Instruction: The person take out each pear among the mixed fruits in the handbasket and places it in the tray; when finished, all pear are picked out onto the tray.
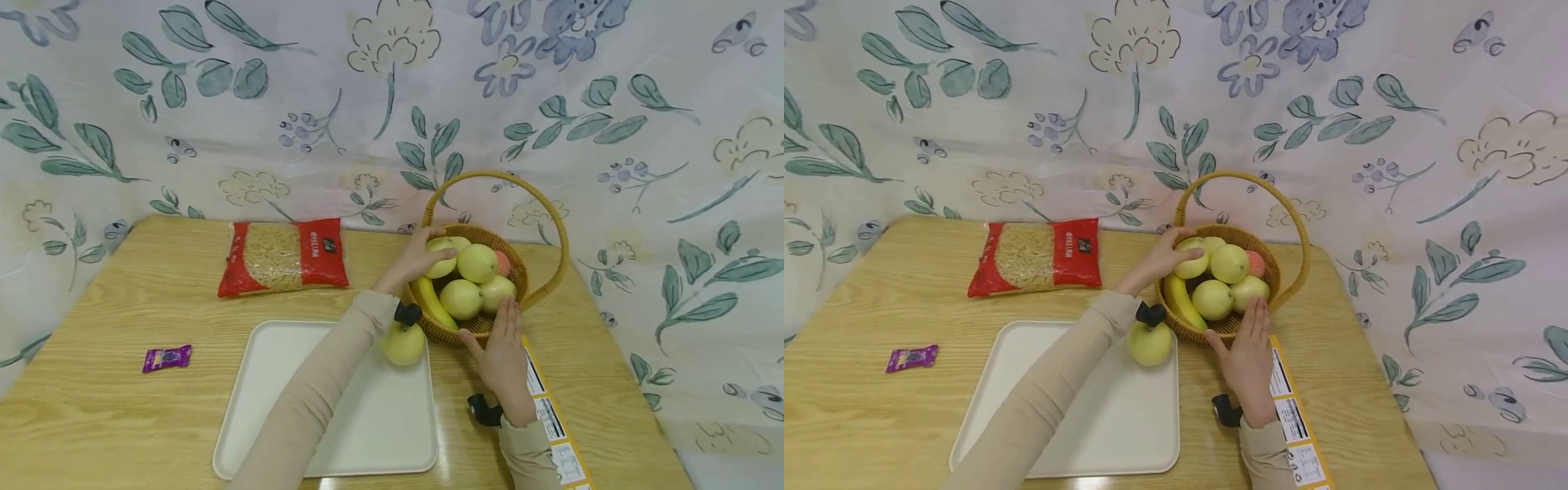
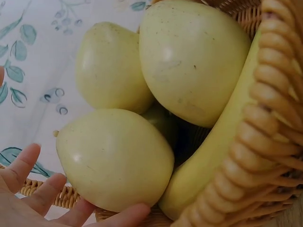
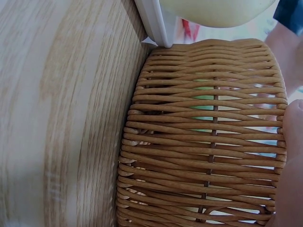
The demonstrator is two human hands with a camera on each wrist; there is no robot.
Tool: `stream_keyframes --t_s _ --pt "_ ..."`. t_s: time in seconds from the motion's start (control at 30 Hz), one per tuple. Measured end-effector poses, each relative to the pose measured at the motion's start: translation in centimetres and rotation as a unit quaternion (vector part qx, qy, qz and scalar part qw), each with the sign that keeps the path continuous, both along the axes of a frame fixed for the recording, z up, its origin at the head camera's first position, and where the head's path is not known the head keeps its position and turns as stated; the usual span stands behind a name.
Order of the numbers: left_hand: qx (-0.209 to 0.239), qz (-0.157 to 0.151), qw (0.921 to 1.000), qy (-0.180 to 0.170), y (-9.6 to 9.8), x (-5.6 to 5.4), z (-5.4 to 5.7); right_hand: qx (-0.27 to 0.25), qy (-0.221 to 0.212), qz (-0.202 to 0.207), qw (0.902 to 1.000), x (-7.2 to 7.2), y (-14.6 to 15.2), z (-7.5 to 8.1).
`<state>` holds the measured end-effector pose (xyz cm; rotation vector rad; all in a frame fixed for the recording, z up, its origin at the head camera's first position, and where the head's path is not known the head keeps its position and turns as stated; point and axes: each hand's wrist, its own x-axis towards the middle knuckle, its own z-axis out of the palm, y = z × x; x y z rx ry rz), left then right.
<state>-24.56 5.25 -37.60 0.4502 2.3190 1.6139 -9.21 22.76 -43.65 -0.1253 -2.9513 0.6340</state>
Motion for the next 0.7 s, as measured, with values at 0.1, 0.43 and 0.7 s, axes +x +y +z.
stream_keyframes --t_s 0.1,0.43,0.7 --pt "0.000 -0.005 0.9999 -0.009 0.2 -0.3 0.0 -0.003 0.000 -0.002 1.0000 0.0 0.0 0.0" --pt "-0.025 -0.038 0.9989 -0.008 0.5 -1.1 -0.7 -0.005 0.002 -0.001 1.0000 -0.2 -0.1 -0.1" --pt "-0.080 -0.061 0.9941 0.041 1.0 -1.2 -1.3 0.000 0.011 -0.002 0.9999 0.0 0.0 -0.1"
